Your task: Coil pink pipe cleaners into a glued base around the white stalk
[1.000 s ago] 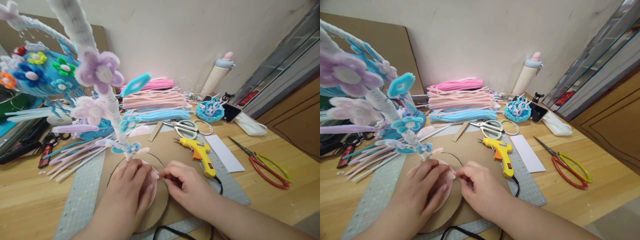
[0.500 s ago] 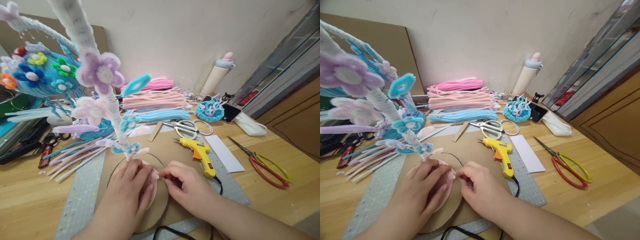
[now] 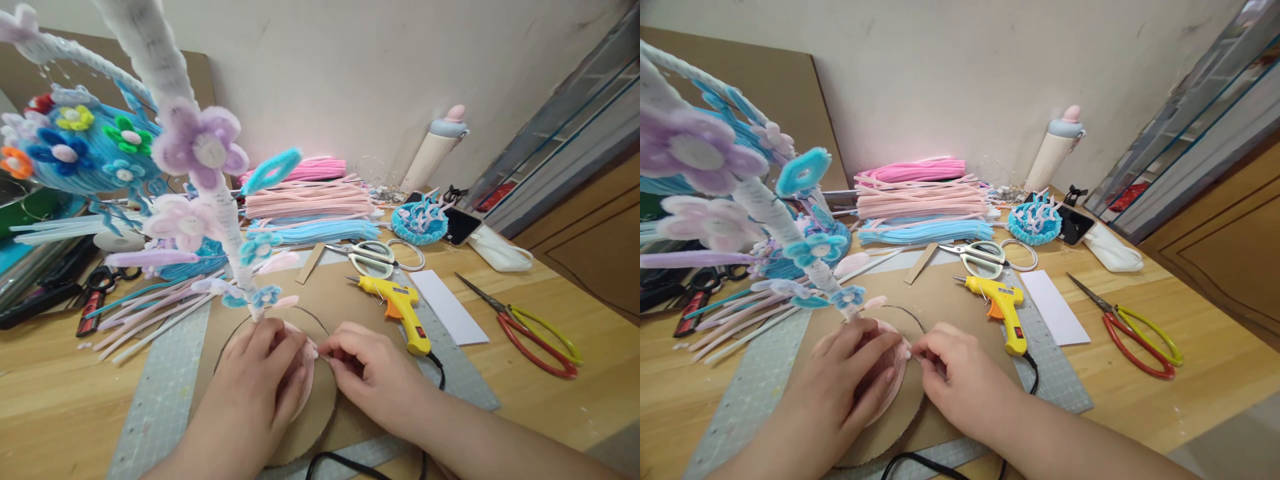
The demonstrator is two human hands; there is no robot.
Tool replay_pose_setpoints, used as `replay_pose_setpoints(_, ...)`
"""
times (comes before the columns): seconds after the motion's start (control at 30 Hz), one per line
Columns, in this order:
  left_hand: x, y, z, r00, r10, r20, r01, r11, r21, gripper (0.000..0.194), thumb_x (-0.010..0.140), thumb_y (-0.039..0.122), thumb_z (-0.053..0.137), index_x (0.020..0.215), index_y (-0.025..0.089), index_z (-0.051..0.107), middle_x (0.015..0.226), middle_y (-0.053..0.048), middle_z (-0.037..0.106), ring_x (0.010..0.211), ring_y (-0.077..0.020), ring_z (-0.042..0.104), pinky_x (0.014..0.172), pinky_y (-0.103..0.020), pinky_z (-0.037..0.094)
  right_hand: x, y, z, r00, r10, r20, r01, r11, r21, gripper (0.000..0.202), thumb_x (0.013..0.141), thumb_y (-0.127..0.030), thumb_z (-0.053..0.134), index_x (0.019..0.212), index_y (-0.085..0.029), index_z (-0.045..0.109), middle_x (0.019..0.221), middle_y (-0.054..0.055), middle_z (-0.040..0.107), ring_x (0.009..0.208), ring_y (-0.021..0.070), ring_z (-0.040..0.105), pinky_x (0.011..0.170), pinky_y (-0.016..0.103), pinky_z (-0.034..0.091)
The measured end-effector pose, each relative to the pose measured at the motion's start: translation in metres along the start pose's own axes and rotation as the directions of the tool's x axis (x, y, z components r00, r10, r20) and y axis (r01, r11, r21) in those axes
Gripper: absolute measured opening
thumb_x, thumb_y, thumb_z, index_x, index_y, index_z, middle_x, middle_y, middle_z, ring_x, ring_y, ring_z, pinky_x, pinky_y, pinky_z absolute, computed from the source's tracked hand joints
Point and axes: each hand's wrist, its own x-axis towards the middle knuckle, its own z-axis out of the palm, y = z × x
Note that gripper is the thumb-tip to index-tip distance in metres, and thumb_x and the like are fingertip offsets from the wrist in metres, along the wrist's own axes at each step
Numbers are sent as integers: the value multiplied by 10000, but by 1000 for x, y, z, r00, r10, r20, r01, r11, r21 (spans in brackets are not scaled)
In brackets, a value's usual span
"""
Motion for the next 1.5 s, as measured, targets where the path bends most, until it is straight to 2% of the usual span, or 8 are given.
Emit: replay_pose_setpoints(1.5,-1,1,0,1000,-11,23,11,1000,-25,191,915,284,450,1067,276,565,1044,-50,540,981,-223,518,916,-471,433,1,0,0,1000,-2,5,2,1000,0,247,813,-54,490,904,-214,655,829,-9,581,707,106,570,610,210,420)
